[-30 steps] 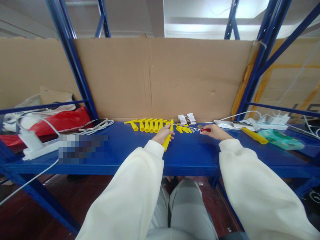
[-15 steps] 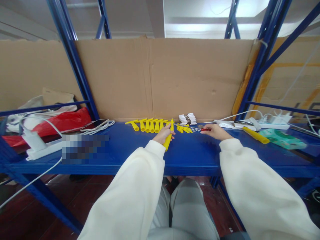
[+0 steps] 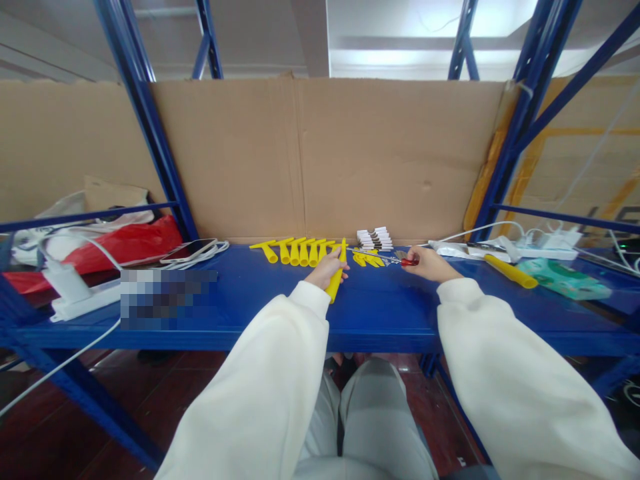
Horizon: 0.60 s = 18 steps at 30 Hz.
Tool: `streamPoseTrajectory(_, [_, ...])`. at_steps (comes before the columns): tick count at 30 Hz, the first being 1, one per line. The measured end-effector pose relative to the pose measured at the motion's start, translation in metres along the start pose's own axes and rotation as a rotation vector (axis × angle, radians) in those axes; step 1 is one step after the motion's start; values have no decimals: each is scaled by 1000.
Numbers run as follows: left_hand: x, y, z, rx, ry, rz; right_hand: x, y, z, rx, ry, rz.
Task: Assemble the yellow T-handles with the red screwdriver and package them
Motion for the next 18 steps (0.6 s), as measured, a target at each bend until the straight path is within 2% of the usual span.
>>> streamPoseTrajectory(5, [0, -1, -2, -2, -9, 8, -2, 2, 0, -23, 44, 2])
streamPoseTrajectory(12, [0, -1, -1, -1, -19, -2, 6, 1, 0, -55, 154, 207])
streamPoseTrajectory(18, [1, -3, -2, -5, -3, 26, 14, -9, 3, 38, 60, 192])
Point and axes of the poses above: each hand's wrist, its own z-axis towards the middle knuckle, its own x-axis out of the palm, y = z × x, the point moved 2 cm from there along z, towards the middle knuckle, and after that the axes turned 1 degree about -z, right-handed, at the moved point
